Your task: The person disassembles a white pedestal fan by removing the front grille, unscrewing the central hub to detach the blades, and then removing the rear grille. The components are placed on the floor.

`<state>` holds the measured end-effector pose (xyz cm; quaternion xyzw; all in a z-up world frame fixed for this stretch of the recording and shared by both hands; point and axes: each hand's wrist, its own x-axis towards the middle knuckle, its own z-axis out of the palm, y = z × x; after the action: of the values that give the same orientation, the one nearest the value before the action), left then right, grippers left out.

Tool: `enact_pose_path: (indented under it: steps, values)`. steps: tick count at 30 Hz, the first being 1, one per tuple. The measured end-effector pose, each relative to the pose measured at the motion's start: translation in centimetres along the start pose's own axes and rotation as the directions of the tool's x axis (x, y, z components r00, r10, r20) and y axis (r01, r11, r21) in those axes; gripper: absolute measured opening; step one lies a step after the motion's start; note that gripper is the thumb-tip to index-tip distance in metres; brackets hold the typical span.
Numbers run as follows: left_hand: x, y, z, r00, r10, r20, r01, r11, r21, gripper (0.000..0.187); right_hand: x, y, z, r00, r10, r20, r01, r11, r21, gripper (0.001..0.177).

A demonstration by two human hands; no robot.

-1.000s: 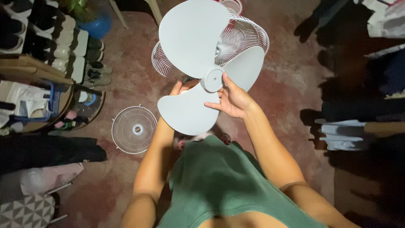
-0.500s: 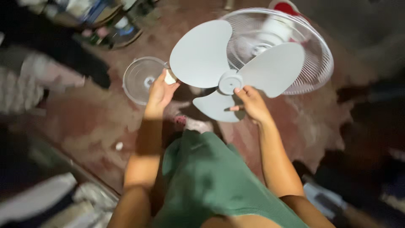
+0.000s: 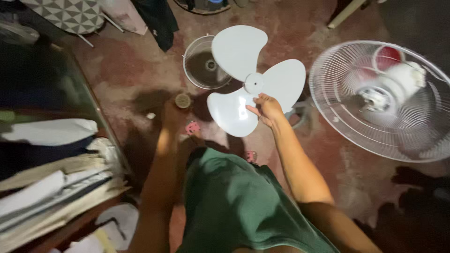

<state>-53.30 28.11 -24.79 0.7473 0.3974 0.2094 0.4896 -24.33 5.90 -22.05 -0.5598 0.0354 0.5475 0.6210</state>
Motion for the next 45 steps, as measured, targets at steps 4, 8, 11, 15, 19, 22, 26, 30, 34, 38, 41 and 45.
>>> enact_pose_path:
  steps: [4, 8, 11, 15, 19, 22, 26, 30, 34, 38, 41, 45]
  values:
    - [5.2, -2.5, -0.9, 0.937, -0.300, 0.179, 0.340, 0.667, -0.663, 0.056, 6.7, 1.2, 2.9, 0.986, 0.052, -0.160, -0.085, 0.976, -0.202, 0.009]
    - [11.2, -6.1, -1.8, 0.890, -0.331, 0.314, 0.427, 0.361, -0.829, 0.044, 14.3, 4.2, 4.8, 0.990, -0.108, -0.089, 0.083, 0.966, -0.245, 0.020]
    - [15.1, -8.9, -1.7, 0.882, -0.379, 0.281, 0.455, 0.526, -0.719, 0.041, 19.7, 6.4, 5.4, 0.970, -0.116, -0.215, 0.027, 0.926, -0.377, 0.017]
    - [20.1, -12.9, -0.3, 0.902, -0.346, 0.259, 0.427, 0.623, -0.655, 0.043, 25.5, 9.0, 5.5, 0.965, -0.020, -0.261, -0.019, 0.989, -0.145, 0.039]
    - [25.5, -18.2, 4.3, 0.883, -0.451, 0.130, 0.468, 0.827, -0.312, 0.044, 33.0, 11.9, 4.5, 0.981, -0.074, -0.180, 0.027, 0.968, -0.250, 0.048]
    - [29.2, -24.2, 8.8, 0.998, -0.044, 0.045, 0.048, 0.994, -0.093, 0.039, 41.0, 15.5, 2.6, 0.979, -0.180, -0.092, 0.153, 0.959, -0.240, 0.043]
    - [34.1, -33.8, 17.4, 0.990, -0.096, 0.102, 0.111, 0.983, -0.147, 0.041, 52.6, 21.2, -1.4, 0.965, -0.233, -0.122, 0.183, 0.929, -0.322, 0.029]
    - [37.6, -42.1, 24.2, 0.983, -0.186, -0.014, 0.186, 0.983, 0.001, 0.053, 62.5, 26.2, -4.5, 0.964, -0.251, -0.092, 0.207, 0.920, -0.334, 0.028]
    - [41.1, -50.1, 28.4, 0.999, -0.034, 0.011, 0.033, 0.996, 0.083, 0.050, 71.6, 30.5, -7.1, 0.974, -0.195, -0.112, 0.152, 0.937, -0.313, 0.025]
    - [43.4, -57.5, 32.6, 0.999, -0.006, 0.049, -0.001, 0.990, 0.138, 0.051, 77.6, 35.4, -9.6, 0.980, -0.190, -0.053, 0.181, 0.972, -0.148, 0.033]
    - [44.2, -61.8, 34.5, 0.996, 0.030, 0.089, -0.042, 0.991, 0.127, 0.056, 80.9, 37.8, -10.8, 0.969, -0.232, -0.085, 0.193, 0.926, -0.326, 0.023]
    - [44.1, -65.4, 36.0, 0.989, 0.091, 0.113, -0.117, 0.964, 0.241, 0.060, 83.2, 40.2, -12.5, 0.957, -0.290, 0.029, 0.281, 0.891, -0.357, 0.026]
